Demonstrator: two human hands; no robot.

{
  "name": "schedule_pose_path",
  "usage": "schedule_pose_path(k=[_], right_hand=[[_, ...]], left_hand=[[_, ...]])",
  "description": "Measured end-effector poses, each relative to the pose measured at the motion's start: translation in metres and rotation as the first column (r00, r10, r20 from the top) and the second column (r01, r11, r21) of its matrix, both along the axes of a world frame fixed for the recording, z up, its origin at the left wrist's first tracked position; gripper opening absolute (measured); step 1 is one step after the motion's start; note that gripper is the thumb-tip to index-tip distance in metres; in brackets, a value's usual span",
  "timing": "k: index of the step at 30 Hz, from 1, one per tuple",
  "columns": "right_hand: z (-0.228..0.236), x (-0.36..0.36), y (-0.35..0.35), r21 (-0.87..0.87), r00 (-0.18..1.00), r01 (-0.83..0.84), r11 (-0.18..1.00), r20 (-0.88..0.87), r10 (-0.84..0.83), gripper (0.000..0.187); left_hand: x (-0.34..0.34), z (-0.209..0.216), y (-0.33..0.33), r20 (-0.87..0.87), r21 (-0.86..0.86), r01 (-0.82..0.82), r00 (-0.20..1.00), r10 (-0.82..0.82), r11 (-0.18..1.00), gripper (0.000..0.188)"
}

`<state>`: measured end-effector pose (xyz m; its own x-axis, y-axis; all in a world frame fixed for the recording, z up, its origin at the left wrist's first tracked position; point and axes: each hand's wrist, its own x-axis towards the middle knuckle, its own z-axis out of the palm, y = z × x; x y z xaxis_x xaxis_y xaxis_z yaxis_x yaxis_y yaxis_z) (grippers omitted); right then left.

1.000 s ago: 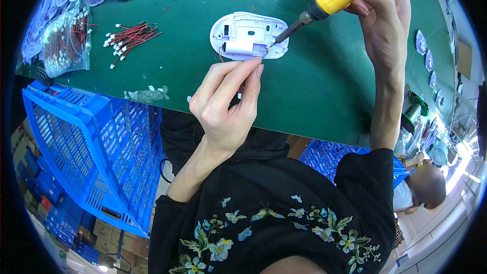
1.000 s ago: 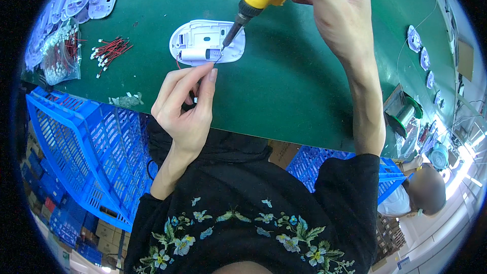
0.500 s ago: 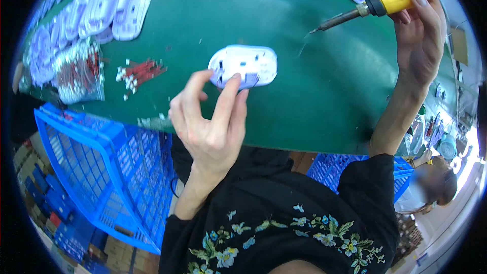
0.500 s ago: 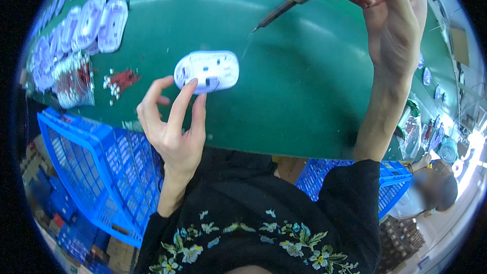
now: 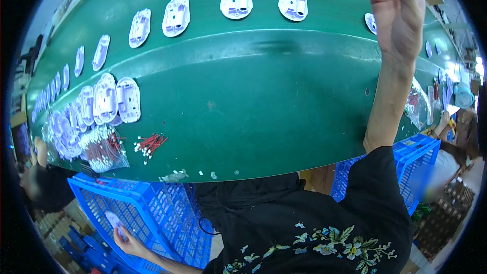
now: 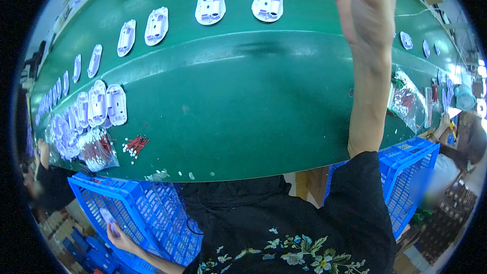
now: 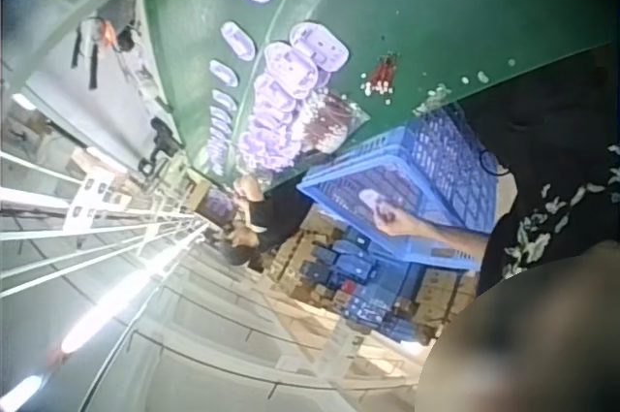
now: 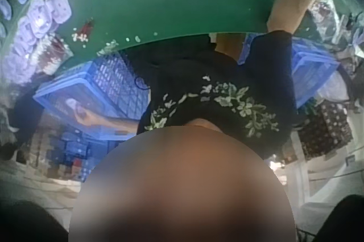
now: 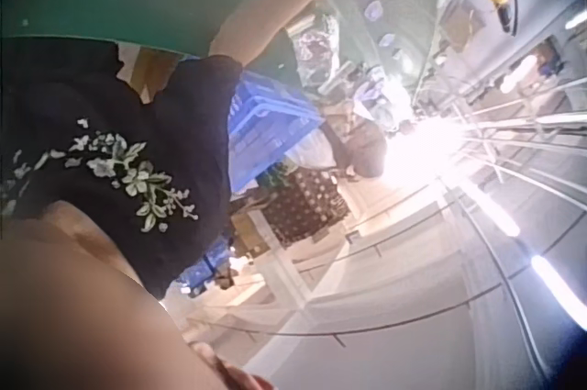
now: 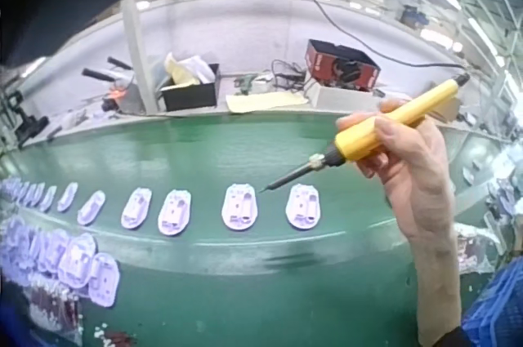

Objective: Soldering small wires onto a printed circuit board inside an electronic mouse casing.

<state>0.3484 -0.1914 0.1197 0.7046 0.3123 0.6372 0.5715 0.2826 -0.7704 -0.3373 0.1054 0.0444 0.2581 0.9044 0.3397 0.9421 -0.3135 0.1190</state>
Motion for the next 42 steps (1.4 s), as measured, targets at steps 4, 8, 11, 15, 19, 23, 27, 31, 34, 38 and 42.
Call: schedule_pose_path(k=[4,8,11,15,19,23,27,31,34,38,42], right_hand=[[0.001,0.0,-0.004,0.014,0.993,-0.087,0.996,-0.082,0.087,0.03],[0.014,0.001,-0.01,0.061,0.979,-0.171,0.983,-0.103,0.177,0.024],[0.025,-0.005,-0.015,0.051,0.979,-0.091,0.995,-0.176,0.099,0.023],[0.028,-0.009,-0.005,0.085,0.978,-0.015,0.996,-0.207,0.033,0.025],[0.025,-0.007,-0.002,0.117,0.989,0.059,0.991,-0.139,-0.042,0.028],[0.027,-0.006,-0.012,0.14,0.985,-0.027,0.99,-0.163,0.05,0.031],[0.027,-0.003,-0.008,0.181,0.998,0.012,0.983,-0.069,0.001,0.032],[0.03,-0.006,-0.006,0.166,0.99,0.075,0.983,-0.133,-0.053,0.032],[0.033,-0.01,-0.009,0.183,0.986,-0.002,0.983,-0.164,0.032,0.032],[0.029,-0.009,-0.007,0.218,0.997,0.038,0.975,-0.079,-0.021,0.032],[0.024,-0.008,-0.005,0.229,0.992,0.099,0.968,-0.095,-0.079,0.031]], left_hand=[[-0.059,-0.035,0.019,-0.147,-0.244,-0.197,0.975,0.165,0.949,0.036],[-0.01,-0.03,0.015,-0.333,-0.317,-0.294,0.925,0.184,0.902,0.033],[0.089,0.001,-0.007,-0.141,0.069,-0.158,0.976,0.166,0.985,0.029],[0.294,0.0,-0.063,0.324,0.018,0.403,0.863,-0.387,0.915,0.024],[0.486,-0.022,-0.113,0.618,-0.092,0.777,0.535,-0.576,0.623,0.028],[0.594,-0.038,-0.119,0.463,0.04,0.783,0.536,-0.706,0.621,0.043],[0.627,-0.044,-0.12,0.323,0.137,0.746,0.588,-0.741,0.652,0.044],[0.639,-0.041,-0.154,0.323,0.252,0.765,0.51,-0.797,0.592,0.044],[0.651,-0.045,-0.195,0.285,0.027,0.87,0.465,-0.838,0.492,0.038],[0.658,-0.053,-0.199,0.25,0.085,0.908,0.379,-0.891,0.41,0.029],[0.598,-0.039,-0.171,0.355,0.118,0.964,0.182,-0.917,0.238,0.02]])
